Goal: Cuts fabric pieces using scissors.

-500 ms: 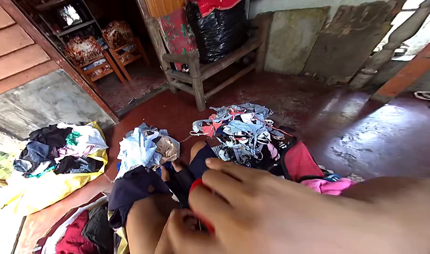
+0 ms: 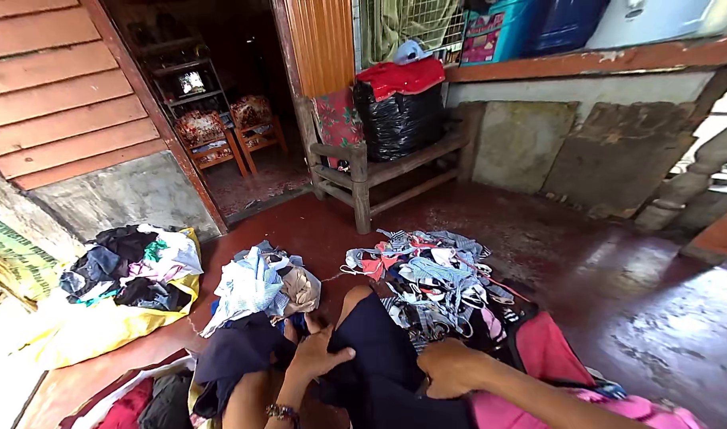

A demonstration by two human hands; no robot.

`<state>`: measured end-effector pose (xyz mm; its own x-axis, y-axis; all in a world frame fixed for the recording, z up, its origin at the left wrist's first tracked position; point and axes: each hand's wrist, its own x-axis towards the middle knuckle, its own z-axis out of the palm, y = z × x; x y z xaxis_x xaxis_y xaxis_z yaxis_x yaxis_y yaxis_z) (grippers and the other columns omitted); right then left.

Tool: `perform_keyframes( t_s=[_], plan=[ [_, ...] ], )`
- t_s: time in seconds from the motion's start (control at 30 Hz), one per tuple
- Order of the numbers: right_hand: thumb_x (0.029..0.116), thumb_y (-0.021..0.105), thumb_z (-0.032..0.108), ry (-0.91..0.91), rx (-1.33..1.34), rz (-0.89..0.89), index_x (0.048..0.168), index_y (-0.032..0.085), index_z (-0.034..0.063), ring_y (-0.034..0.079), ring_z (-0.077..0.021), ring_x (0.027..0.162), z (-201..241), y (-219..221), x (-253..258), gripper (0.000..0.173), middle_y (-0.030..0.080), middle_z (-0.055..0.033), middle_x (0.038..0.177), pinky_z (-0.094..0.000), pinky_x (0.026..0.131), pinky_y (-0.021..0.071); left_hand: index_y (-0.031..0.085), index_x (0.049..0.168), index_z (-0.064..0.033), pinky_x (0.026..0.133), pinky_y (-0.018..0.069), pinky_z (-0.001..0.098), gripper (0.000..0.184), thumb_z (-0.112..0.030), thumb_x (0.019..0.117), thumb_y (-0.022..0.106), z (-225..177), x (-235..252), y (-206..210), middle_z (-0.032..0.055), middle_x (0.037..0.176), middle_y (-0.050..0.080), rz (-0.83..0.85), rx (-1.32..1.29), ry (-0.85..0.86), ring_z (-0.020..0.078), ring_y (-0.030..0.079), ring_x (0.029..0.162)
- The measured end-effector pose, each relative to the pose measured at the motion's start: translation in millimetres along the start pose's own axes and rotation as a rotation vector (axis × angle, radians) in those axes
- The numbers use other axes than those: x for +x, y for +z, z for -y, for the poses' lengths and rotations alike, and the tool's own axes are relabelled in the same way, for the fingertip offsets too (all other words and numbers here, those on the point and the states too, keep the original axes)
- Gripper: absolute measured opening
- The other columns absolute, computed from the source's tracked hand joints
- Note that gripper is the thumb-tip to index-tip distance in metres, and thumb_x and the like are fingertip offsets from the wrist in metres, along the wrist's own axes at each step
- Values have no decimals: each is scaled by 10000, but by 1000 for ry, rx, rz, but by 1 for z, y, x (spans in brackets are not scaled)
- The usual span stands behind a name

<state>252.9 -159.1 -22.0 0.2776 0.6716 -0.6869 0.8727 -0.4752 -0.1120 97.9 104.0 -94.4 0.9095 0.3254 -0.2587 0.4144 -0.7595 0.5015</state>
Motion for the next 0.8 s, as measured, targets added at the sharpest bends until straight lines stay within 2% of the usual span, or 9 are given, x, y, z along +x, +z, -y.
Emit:
perform_keyframes(
  t_s=[0.1, 0.2, 0.33, 0.4, 0.43, 0.53, 0.6, 0.73, 0.8],
  plan=[
    [980, 495, 649, -53, 57, 4, 1085, 661, -46, 630, -504, 1089, 1, 3, 0, 723, 665, -304, 1110, -738, 878, 440, 569, 1395, 23, 1217, 229, 575, 801, -597, 901, 677, -35, -18, -25, 262, 1426, 553, 254, -90, -64, 384, 461, 1400],
    [927, 682, 492, -151, 77, -30, 1078, 651, -26, 636, -475, 1018, -10, 11, 2, 541, 658, -276, 1074, -713, 810, 459, 669, 1202, 47, 1071, 454, 454, 555, -395, 881, 768, -17, -27, -16, 205, 1220, 677, 239, -380, -37, 263, 628, 1178],
    [790, 841, 300, -145, -52, -24, 1242, 630, -17, 557, -513, 1174, 5, 20, -6, 590, 581, -305, 1283, -747, 930, 393, 640, 1233, 32, 1012, 500, 380, 366, -228, 977, 668, -19, -48, -25, 131, 1169, 683, 209, -632, -142, 166, 640, 1086],
    [773, 851, 247, -143, -80, -28, 1253, 625, -38, 529, -536, 1213, 15, 22, -10, 602, 569, -320, 1311, -775, 989, 338, 656, 1183, -7, 960, 533, 362, 252, -187, 1009, 623, -22, -56, -29, 78, 1066, 707, 115, -827, -177, 136, 667, 991],
    [784, 833, 236, -153, -86, -25, 1247, 624, -36, 535, -529, 1206, 18, 22, -10, 576, 580, -312, 1294, -769, 991, 346, 661, 1187, -13, 939, 569, 393, 260, -203, 1015, 615, -4, -54, -25, 90, 1053, 730, 120, -975, -83, 165, 700, 980],
    [812, 794, 164, -227, -45, -37, 1154, 654, -11, 607, -503, 1063, 15, 17, -12, 409, 661, -286, 1088, -740, 910, 406, 658, 1206, -28, 907, 590, 421, 286, -241, 1032, 583, 15, -61, -29, 106, 1050, 740, 142, -1213, 94, 195, 717, 972],
    [815, 798, 138, -248, -29, -21, 1126, 661, -4, 624, -490, 1014, 11, 14, -12, 368, 671, -273, 1025, -729, 891, 421, 686, 1145, -50, 877, 599, 396, 241, -237, 1033, 586, 13, -70, -34, 89, 1007, 748, 119, -1256, 120, 175, 723, 932],
    [850, 795, 326, -143, -82, 52, 1019, 689, -41, 606, -506, 1052, 23, 12, -15, 417, 672, -283, 1028, -772, 980, 335, 706, 1089, -47, 865, 598, 375, 170, -163, 1007, 613, 14, -70, -36, 86, 990, 748, 70, -1277, 167, 162, 721, 918],
    [863, 787, 226, -219, -78, 62, 1040, 691, -25, 613, -496, 1045, 25, 10, -16, 322, 678, -269, 1022, -783, 986, 333, 703, 1125, -41, 874, 594, 377, 181, -100, 971, 630, 15, -65, -39, 83, 1029, 744, 79, -1259, 196, 162, 715, 943]
  ],
)
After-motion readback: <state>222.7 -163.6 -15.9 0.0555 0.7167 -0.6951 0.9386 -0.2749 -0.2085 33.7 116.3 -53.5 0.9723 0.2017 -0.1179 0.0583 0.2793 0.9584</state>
